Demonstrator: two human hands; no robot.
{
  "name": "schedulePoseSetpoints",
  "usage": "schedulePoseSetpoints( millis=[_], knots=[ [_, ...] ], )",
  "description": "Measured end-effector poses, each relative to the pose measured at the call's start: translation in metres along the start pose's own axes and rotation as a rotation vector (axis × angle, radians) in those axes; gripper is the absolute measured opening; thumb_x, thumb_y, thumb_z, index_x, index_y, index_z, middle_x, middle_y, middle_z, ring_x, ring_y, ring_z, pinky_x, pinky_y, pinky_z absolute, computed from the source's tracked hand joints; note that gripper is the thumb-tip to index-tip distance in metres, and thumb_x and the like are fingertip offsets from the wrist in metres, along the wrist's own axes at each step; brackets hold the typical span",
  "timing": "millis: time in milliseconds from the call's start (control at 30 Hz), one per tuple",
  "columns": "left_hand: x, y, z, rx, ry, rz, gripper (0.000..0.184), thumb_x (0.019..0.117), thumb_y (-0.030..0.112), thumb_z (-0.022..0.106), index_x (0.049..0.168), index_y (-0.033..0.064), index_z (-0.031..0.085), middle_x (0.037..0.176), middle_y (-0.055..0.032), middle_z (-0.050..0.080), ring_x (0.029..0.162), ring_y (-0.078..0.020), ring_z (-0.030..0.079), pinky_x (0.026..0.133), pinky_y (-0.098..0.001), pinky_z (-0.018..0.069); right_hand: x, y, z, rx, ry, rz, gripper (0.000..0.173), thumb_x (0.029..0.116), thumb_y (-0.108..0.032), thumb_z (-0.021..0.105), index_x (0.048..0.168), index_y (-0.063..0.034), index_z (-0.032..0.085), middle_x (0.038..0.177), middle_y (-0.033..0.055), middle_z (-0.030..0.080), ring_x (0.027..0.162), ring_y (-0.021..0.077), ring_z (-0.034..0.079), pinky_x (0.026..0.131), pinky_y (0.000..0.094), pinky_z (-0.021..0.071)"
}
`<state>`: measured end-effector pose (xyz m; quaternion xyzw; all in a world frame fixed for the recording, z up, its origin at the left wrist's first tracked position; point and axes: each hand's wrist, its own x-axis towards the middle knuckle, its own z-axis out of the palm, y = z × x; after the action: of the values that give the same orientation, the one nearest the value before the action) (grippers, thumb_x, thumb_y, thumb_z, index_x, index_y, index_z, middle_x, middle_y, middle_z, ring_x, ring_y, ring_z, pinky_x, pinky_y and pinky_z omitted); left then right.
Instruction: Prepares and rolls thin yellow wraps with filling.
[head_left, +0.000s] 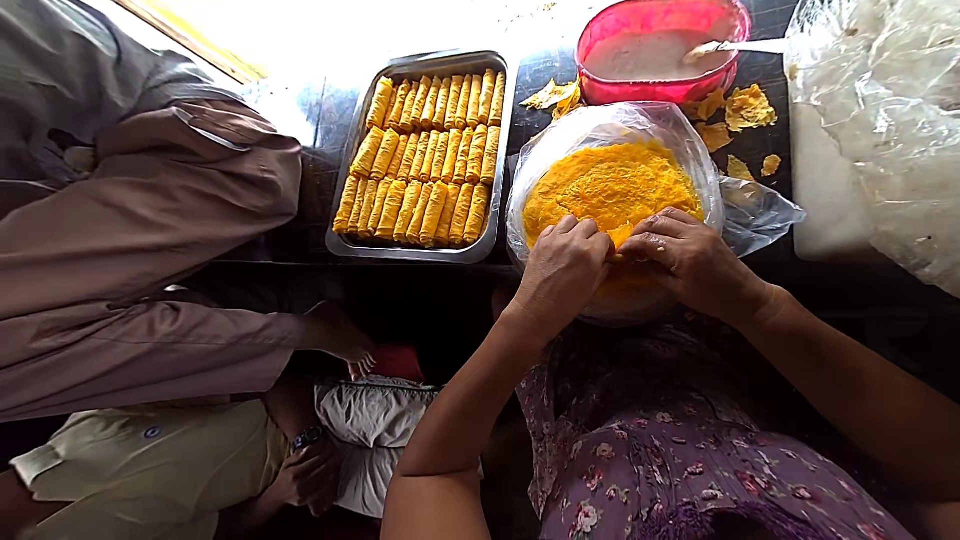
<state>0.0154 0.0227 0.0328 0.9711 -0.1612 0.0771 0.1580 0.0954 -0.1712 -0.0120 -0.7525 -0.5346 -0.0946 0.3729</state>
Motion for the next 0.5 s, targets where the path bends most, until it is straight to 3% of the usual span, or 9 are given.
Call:
schedulePoseSetpoints(
  millis=[67, 167, 233, 400, 500],
  knots=[
    [-0.004, -0.004, 0.001, -0.015, 0.05, 0.024, 0.01, 0.0871, 0.01, 0.077, 0.094, 0.0034, 0.075, 0.088, -0.0116, 0.069, 0.087, -0.0303, 0.065, 0.073, -0.0429, 0.0509, -0.001, 0.0, -0.001, -0.011, -0.019, -0.001, 0.018, 0.0934, -0.011, 0.06, 0.101, -0.005, 0.076, 0.101, 0.0118, 0.073, 0.099, 0.0285, 0.068, 0.091, 0.0393, 0.0532],
    [-0.021, -0.016, 0.001, 0.017, 0.161, 0.04, 0.023, 0.0889, 0.015, 0.076, 0.109, 0.0043, 0.074, 0.104, -0.0136, 0.072, 0.1, -0.0319, 0.068, 0.084, -0.0457, 0.054, -0.005, -0.002, -0.006, -0.039, -0.097, 0.003, 0.036, 0.0962, -0.032, 0.062, 0.119, -0.0063, 0.072, 0.11, 0.0122, 0.072, 0.109, 0.0302, 0.066, 0.098, 0.043, 0.0505],
    [-0.037, -0.023, 0.002, 0.059, 0.235, 0.021, 0.026, 0.0908, 0.018, 0.074, 0.113, 0.0049, 0.073, 0.108, -0.0144, 0.072, 0.103, -0.0315, 0.069, 0.088, -0.0452, 0.055, -0.005, -0.006, -0.009, -0.073, -0.151, 0.003, 0.045, 0.0954, -0.042, 0.062, 0.128, -0.0122, 0.07, 0.11, 0.0132, 0.07, 0.11, 0.0328, 0.064, 0.097, 0.0459, 0.0506],
    [-0.056, -0.029, 0.011, 0.161, 0.392, -0.012, 0.016, 0.0944, 0.011, 0.064, 0.102, 0.0048, 0.076, 0.087, -0.0122, 0.07, 0.08, -0.028, 0.066, 0.069, -0.0372, 0.053, 0.003, -0.017, -0.01, -0.186, -0.258, -0.024, 0.05, 0.0951, -0.046, 0.061, 0.141, -0.0282, 0.064, 0.103, 0.0166, 0.064, 0.1, 0.036, 0.061, 0.086, 0.0473, 0.0491],
    [-0.055, -0.023, 0.013, 0.106, 0.433, -0.013, 0.015, 0.0935, 0.007, 0.064, 0.098, 0.0035, 0.078, 0.085, -0.0121, 0.071, 0.078, -0.0254, 0.068, 0.069, -0.0332, 0.0544, 0.007, -0.021, -0.008, -0.219, -0.264, -0.023, 0.05, 0.0912, -0.044, 0.067, 0.139, -0.0291, 0.066, 0.099, 0.0164, 0.064, 0.096, 0.0372, 0.061, 0.079, 0.0475, 0.0495]
  ],
)
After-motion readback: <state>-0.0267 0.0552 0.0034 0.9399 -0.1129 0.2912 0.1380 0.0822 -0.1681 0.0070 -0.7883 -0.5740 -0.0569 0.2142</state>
